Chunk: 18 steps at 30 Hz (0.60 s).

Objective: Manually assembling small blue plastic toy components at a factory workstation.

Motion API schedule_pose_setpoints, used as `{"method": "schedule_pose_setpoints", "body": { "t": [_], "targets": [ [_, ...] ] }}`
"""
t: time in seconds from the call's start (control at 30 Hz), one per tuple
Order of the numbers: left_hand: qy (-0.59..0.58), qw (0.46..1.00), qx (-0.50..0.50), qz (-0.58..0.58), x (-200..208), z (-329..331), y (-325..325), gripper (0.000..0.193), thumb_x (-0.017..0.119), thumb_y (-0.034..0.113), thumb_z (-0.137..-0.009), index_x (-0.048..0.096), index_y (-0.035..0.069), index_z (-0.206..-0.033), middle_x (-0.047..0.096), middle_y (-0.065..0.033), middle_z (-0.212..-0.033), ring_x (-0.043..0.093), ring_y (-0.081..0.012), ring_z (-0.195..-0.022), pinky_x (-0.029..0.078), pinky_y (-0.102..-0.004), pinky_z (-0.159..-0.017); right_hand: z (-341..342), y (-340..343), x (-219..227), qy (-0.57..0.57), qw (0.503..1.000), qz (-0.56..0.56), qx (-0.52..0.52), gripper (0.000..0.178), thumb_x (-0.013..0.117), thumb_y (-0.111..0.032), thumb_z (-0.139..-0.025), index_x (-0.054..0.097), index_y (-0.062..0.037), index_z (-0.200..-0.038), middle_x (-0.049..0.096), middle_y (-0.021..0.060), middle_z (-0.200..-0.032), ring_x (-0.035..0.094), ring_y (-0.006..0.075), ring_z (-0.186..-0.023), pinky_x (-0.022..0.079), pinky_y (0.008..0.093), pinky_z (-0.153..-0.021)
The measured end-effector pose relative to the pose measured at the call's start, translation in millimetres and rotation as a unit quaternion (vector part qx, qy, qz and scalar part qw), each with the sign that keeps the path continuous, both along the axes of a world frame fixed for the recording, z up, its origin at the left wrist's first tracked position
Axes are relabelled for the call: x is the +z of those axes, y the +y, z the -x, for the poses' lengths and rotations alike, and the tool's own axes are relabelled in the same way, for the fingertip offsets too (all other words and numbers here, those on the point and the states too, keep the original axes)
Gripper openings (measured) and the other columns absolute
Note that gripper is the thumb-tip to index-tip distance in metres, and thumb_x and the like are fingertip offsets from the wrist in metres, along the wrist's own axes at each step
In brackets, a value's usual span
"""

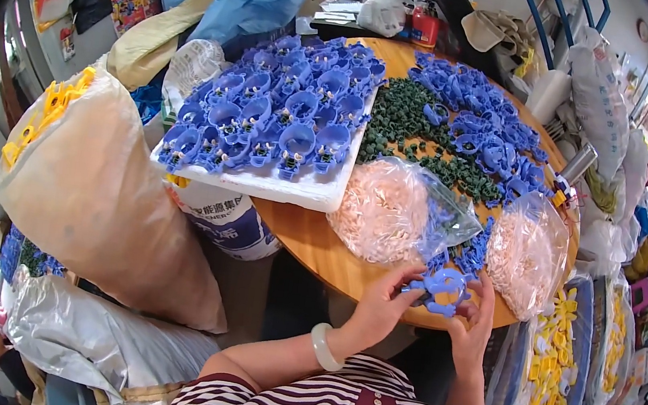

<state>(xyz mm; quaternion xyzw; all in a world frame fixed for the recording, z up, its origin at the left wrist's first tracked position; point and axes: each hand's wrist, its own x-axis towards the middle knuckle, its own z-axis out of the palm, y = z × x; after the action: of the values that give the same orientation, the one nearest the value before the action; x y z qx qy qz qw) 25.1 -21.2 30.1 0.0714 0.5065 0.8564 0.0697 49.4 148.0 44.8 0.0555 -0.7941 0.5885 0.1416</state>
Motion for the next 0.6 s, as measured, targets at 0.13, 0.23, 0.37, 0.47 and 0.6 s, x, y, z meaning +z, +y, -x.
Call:
{"method": "schedule_pose_setpoints", "body": {
  "t": [0.13,0.23,0.37,0.47,0.6],
  "targets": [
    [-0.038,0.998,-0.002,-0.053,34,0,-37,0.032,0.053,0.003,-0.088,0.050,0.002,-0.119,0.057,-0.0053,-0.103,0.056,-0.0125,-0.093,0.048,-0.0245,-0.080,7,15,-4,-0.007,0.995,0.088,0.053,0.061,0.059,-0.020,-0.080,0.034,-0.0010,-0.133,0.046,0.0093,-0.117,0.055,0.0108,-0.079,0.046,0.0230,-0.070],
    [-0.005,0.997,0.063,-0.050,52,20,-83,0.029,0.052,0.004,-0.089,0.051,0.000,-0.117,0.057,-0.0066,-0.103,0.057,-0.0140,-0.093,0.050,-0.0260,-0.079,13,21,-6,-0.042,0.996,0.061,0.045,0.049,0.055,-0.008,-0.080,0.041,0.0001,-0.126,0.048,0.0078,-0.113,0.053,0.0105,-0.075,0.045,0.0225,-0.067],
    [0.067,0.969,0.238,-0.002,91,46,-147,0.026,0.051,0.006,-0.089,0.052,-0.001,-0.115,0.058,-0.0073,-0.103,0.057,-0.0142,-0.093,0.050,-0.0263,-0.079,23,24,-20,-0.031,0.997,0.053,0.045,0.039,0.056,-0.001,-0.080,0.046,0.0009,-0.118,0.048,0.0059,-0.106,0.051,0.0082,-0.072,0.044,0.0205,-0.061],
    [0.157,0.884,0.381,0.219,98,68,-189,0.026,0.051,0.005,-0.089,0.053,0.000,-0.114,0.059,-0.0077,-0.103,0.058,-0.0169,-0.093,0.049,-0.0284,-0.078,31,26,-29,-0.052,0.994,0.078,0.053,0.034,0.057,0.001,-0.080,0.048,0.0013,-0.113,0.048,0.0049,-0.104,0.050,0.0067,-0.070,0.043,0.0195,-0.059],
    [0.347,0.609,0.468,0.538,92,85,-199,0.027,0.049,-0.001,-0.086,0.055,0.001,-0.112,0.059,-0.0135,-0.107,0.060,-0.0228,-0.093,0.047,-0.0306,-0.078,39,29,-36,-0.040,0.996,0.062,0.052,0.031,0.057,0.004,-0.080,0.050,0.0014,-0.110,0.047,0.0038,-0.102,0.049,0.0056,-0.069,0.041,0.0180,-0.056]
  ]
}}
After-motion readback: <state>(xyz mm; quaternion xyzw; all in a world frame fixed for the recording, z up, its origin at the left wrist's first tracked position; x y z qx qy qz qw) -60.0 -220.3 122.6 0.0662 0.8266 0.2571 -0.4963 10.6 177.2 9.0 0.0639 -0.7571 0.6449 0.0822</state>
